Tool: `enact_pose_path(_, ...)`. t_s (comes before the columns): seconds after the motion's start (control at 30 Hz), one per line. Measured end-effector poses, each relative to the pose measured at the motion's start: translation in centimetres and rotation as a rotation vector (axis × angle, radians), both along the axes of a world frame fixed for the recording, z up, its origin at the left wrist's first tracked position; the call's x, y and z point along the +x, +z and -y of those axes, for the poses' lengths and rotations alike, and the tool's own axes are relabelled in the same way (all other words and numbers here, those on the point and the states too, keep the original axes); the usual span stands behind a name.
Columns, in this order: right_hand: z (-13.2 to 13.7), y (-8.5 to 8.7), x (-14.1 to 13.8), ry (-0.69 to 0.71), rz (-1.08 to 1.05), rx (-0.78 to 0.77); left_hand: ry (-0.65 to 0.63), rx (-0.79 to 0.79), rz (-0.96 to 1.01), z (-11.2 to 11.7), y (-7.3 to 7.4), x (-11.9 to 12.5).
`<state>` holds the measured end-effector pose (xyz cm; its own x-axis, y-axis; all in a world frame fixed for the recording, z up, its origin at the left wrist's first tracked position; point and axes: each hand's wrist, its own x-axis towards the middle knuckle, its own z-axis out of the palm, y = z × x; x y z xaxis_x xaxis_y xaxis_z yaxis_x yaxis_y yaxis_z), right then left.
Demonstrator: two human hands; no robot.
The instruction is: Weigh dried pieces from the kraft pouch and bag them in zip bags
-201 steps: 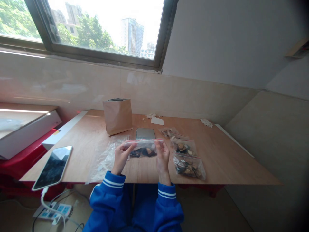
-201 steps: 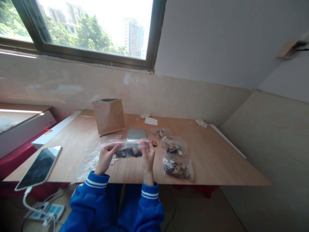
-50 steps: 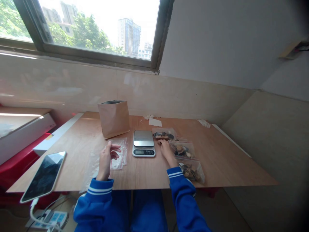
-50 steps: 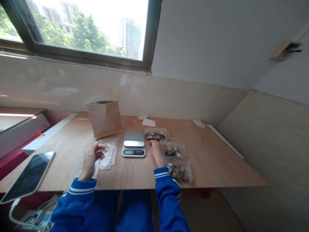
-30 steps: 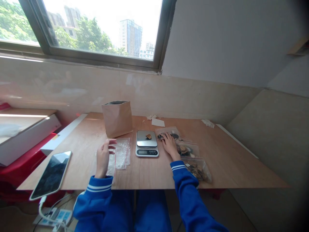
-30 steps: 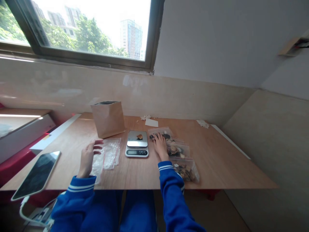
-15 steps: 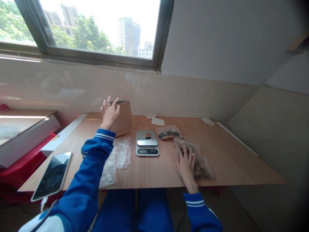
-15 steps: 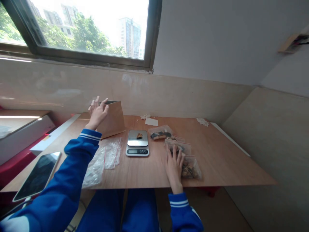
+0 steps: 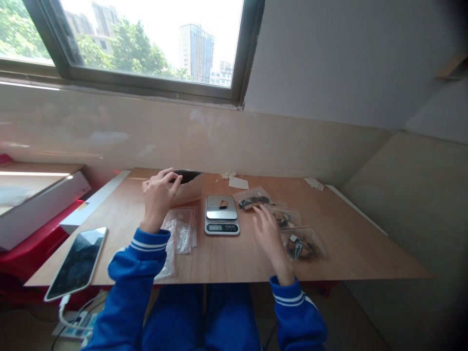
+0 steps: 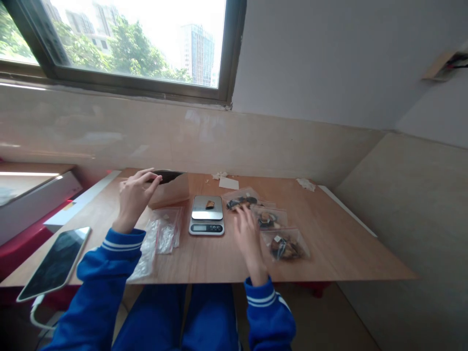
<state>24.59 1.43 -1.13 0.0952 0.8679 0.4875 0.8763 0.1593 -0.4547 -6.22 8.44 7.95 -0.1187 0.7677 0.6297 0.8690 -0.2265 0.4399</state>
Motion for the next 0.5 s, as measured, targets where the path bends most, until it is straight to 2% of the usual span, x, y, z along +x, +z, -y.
enact_pose_path(0.1, 1.1, 3.9, -7.5, 0.452, -0.136, 0.082, 0.000, -0.117, 0.076, 2.3, -0.3, -0.1)
enact_pose_path(0.17, 1.4, 4.7, -11.5, 0.603, -0.096, 0.134, -0.028, -0.200, 0.054, 3.4, -0.8, -0.2)
enact_pose_path(0.23, 1.4, 4.3, -14.2, 0.578, -0.004, 0.183, -0.027, -0.223, 0.043, 4.1, -1.3, -0.4)
enact_pose_path(0.3, 1.4, 3.2, -15.8, 0.508, 0.103, 0.176, 0.012, -0.211, 0.068, 4.5, -1.8, -0.4)
enact_pose_path(0.43, 0.7, 2.2, -17.2, 0.355, 0.270, -0.058, 0.061, -0.306, 0.009, 5.2, -2.8, 0.4)
enact_pose_path(0.5, -0.8, 2.3, -17.9, 0.324, 0.253, -0.156, 0.074, -0.358, -0.064, 5.6, -3.4, 1.0)
